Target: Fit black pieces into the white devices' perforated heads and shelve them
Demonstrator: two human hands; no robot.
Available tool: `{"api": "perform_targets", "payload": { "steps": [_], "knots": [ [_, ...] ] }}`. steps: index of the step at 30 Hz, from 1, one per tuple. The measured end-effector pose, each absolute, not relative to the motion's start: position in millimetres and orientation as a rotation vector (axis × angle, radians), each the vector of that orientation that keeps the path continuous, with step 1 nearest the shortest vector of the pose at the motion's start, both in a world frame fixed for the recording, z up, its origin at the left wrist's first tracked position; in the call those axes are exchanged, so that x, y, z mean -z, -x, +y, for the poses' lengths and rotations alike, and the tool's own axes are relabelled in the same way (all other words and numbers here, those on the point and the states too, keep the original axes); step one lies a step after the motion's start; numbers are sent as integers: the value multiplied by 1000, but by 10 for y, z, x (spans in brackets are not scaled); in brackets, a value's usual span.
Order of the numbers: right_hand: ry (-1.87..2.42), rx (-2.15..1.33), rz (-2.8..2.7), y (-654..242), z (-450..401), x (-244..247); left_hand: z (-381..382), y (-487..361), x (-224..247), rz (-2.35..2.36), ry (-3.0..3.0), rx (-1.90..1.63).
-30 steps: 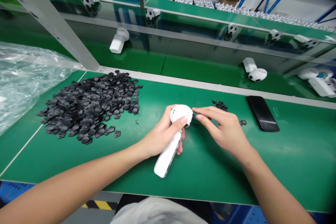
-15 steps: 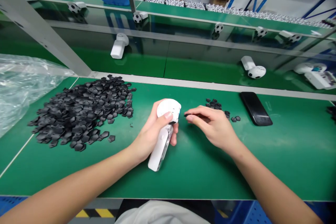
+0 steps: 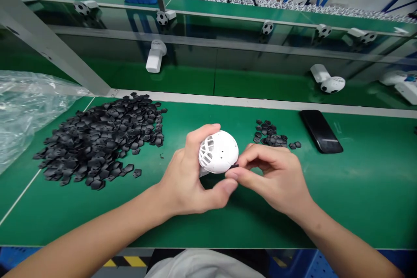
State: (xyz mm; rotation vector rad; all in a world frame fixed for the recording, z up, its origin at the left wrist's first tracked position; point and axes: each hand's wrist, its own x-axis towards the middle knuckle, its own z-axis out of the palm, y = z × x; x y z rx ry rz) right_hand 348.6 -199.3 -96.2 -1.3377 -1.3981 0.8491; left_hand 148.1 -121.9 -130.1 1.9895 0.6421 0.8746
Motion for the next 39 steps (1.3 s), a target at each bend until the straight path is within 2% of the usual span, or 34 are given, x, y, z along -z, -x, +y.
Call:
{"api": "perform_targets", "payload": {
  "steps": [4, 11, 17, 20, 23, 26, 32, 39],
  "knots": [
    [1441, -752, -1343, -3497, -1986, 1013, -1200, -1528, 1277, 761, -1954, -788],
    [1279, -981, -1167, -3472, -1981, 1137, -1123, -1570, 1130, 745, -1962, -656],
    [1250, -1027, -1212, -3543, -1974, 1092, -1086, -1569, 1126, 688, -1939, -647],
    [1267, -941, -1404, -3730, -1918, 1021, -1071, -1554, 1105, 699, -1897, -543],
    [1454, -657, -1537, -4013, -1839, 985, -1049, -1518, 1078, 714, -1877, -450],
    [1728, -388, -1780, -4302, -1761, 1040, -999, -1455, 1070, 699, -2047, -622],
    [1862, -619, -2123, -4554, -1734, 1137, -932, -1334, 1146, 663, -2117, -1042],
    [1960, -598, -2172, -4538, -1828, 1131, -951, -1375, 1207, 692, -2204, -1032]
  ]
}}
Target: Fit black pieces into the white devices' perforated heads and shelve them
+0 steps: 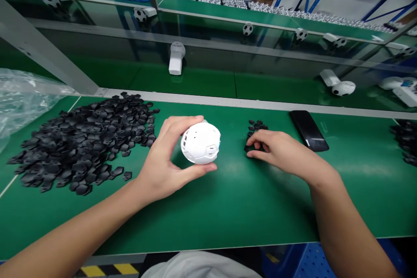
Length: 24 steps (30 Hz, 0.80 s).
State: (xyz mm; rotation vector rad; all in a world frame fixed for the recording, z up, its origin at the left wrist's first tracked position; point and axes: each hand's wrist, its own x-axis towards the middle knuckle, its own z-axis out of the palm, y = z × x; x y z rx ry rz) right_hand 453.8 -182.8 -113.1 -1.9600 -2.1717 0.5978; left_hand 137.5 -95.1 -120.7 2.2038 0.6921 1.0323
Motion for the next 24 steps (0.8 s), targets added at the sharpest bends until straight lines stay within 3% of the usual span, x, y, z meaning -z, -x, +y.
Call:
{"api": "perform_targets", "payload": {
  "steps": [14, 20, 24],
  "knots": [
    [2108, -357, -2131, -4266, -1704, 1204, -921, -1307, 1155, 919, -2021, -985],
    [1707, -518, -1975, -4135, -1738, 1234, -963, -1406, 1303, 905, -2025, -850],
    [1518, -812, -1707, -3865, -1844, 1141, -1003, -1456, 1384, 903, -2086, -741]
  ]
}}
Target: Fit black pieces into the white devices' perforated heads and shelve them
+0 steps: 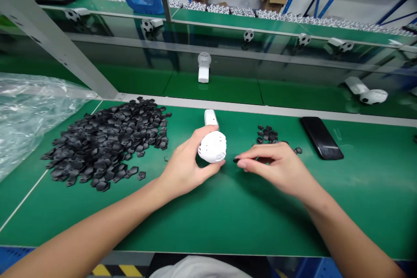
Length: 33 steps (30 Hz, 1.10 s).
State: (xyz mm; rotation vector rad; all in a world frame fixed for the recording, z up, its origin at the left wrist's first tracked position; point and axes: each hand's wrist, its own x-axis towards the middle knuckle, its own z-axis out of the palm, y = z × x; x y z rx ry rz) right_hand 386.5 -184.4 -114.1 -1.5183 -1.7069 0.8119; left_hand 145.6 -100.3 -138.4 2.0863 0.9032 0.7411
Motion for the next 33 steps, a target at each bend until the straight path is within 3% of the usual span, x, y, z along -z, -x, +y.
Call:
{"api": "perform_targets", "payload": {
  "steps": [4, 15, 33],
  "knots": [
    [1374, -924, -1459, -3591, -1910, 1147, -1072, -1480, 1395, 896, -2108, -690],
    [1389, -592, -1568, -3449, -1945, 1221, -1145, -1464, 1398, 819, -2155, -514],
    [1409, -402, -1656, -3453, -1928, 1288, -1138, -1503, 1453, 773, -2211, -668]
  ]
}}
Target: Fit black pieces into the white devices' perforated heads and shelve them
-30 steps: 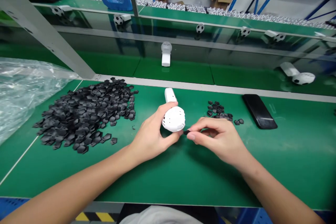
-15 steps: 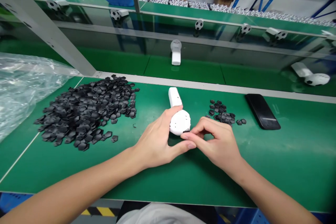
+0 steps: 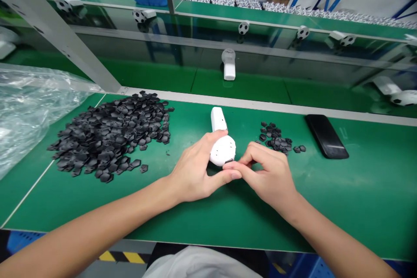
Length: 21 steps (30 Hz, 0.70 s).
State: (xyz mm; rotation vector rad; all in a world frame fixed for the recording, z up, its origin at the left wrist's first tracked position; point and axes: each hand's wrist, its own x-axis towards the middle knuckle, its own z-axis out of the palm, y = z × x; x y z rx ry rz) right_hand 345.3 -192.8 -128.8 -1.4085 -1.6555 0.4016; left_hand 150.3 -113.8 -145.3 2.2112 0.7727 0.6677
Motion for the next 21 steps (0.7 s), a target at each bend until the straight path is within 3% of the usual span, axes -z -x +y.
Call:
{"api": "perform_targets", "payload": {
  "steps": [6, 12, 17, 21],
  "knots": [
    [1377, -363, -1696, -3440, -1913, 1354, -1107, -1497, 1440, 792, -2184, -689],
    [1211, -595, -1930, -3766, -1866, 1182, -1068, -1456, 1388, 750, -2166, -692],
    [1631, -468, -1774, -4262, -1820, 1059, -1028, -1409, 1386, 673, -2174, -791],
    [1826, -416, -1956, -4545, -1752, 1151, -990, -1381, 1410, 593, -2117, -867]
  ]
}}
